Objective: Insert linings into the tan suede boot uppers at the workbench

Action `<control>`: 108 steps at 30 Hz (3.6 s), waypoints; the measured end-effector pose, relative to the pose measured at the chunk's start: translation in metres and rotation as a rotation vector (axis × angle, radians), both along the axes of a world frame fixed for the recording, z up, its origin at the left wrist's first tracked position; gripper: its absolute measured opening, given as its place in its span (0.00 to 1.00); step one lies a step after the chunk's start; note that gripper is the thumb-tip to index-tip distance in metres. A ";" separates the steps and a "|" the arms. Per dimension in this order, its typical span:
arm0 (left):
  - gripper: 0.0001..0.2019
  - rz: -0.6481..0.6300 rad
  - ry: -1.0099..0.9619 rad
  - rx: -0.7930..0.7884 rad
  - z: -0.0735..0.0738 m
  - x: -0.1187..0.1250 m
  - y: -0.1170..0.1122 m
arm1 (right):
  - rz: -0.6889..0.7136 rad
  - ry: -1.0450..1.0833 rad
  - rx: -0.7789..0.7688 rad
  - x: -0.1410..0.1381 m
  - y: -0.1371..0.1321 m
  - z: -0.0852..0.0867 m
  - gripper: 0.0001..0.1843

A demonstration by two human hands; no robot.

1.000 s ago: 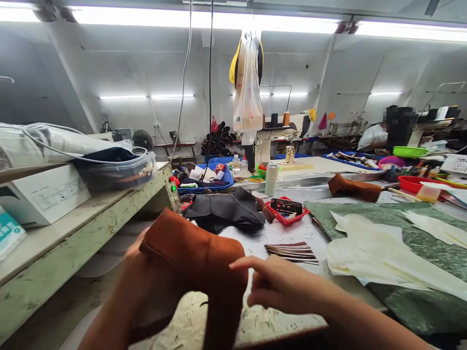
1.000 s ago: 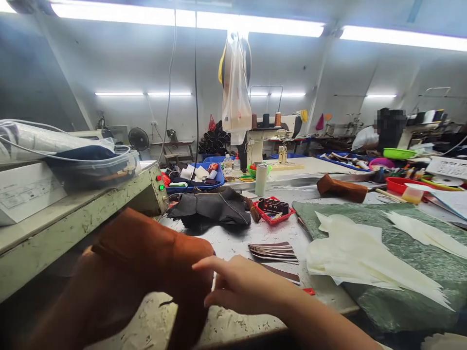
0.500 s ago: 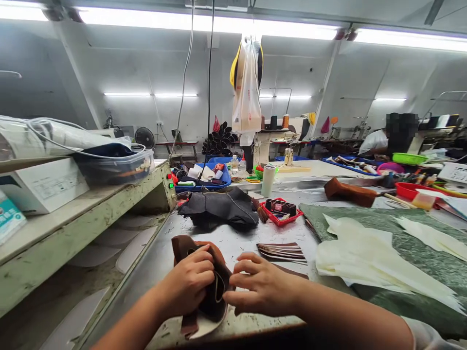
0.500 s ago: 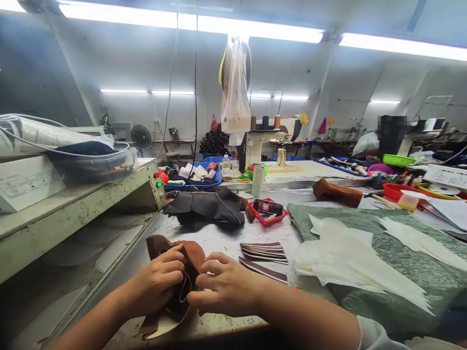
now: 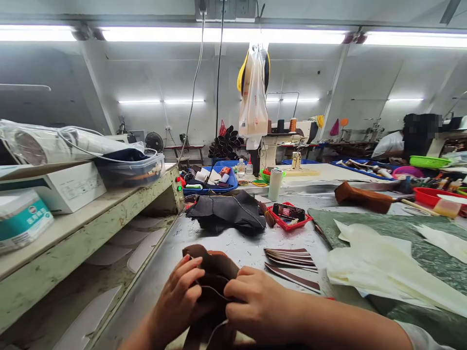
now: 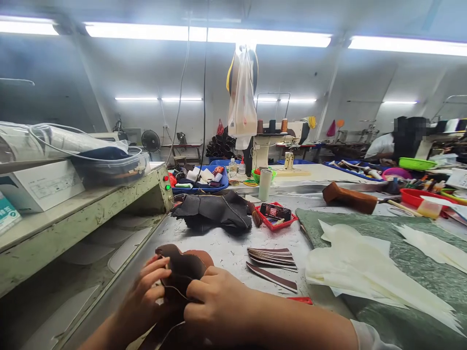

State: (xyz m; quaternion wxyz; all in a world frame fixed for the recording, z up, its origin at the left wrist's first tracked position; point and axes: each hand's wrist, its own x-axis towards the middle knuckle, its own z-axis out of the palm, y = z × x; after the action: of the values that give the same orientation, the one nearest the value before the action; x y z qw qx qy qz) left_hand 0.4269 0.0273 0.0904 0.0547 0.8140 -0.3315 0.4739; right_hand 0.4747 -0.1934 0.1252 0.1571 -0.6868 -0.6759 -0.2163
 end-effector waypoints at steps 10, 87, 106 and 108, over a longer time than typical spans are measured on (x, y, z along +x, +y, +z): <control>0.15 -0.038 1.092 -1.420 0.021 -0.023 -0.034 | -0.113 0.047 -0.026 0.007 0.003 0.012 0.06; 0.07 0.059 0.966 -0.579 0.077 -0.006 0.003 | -0.065 0.402 -0.038 0.040 0.018 0.048 0.11; 0.06 0.099 1.128 -0.125 0.107 -0.004 -0.018 | -0.068 0.353 -0.044 0.025 0.019 0.046 0.09; 0.06 0.099 1.093 -0.082 0.113 -0.007 -0.021 | -0.048 0.348 -0.073 0.022 0.017 0.050 0.09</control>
State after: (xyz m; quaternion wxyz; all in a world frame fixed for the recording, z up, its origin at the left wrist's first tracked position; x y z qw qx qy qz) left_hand 0.4195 0.0065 0.2029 0.2282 0.9533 -0.1976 -0.0035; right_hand 0.4969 -0.1765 0.1751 0.2416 -0.7351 -0.6292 -0.0730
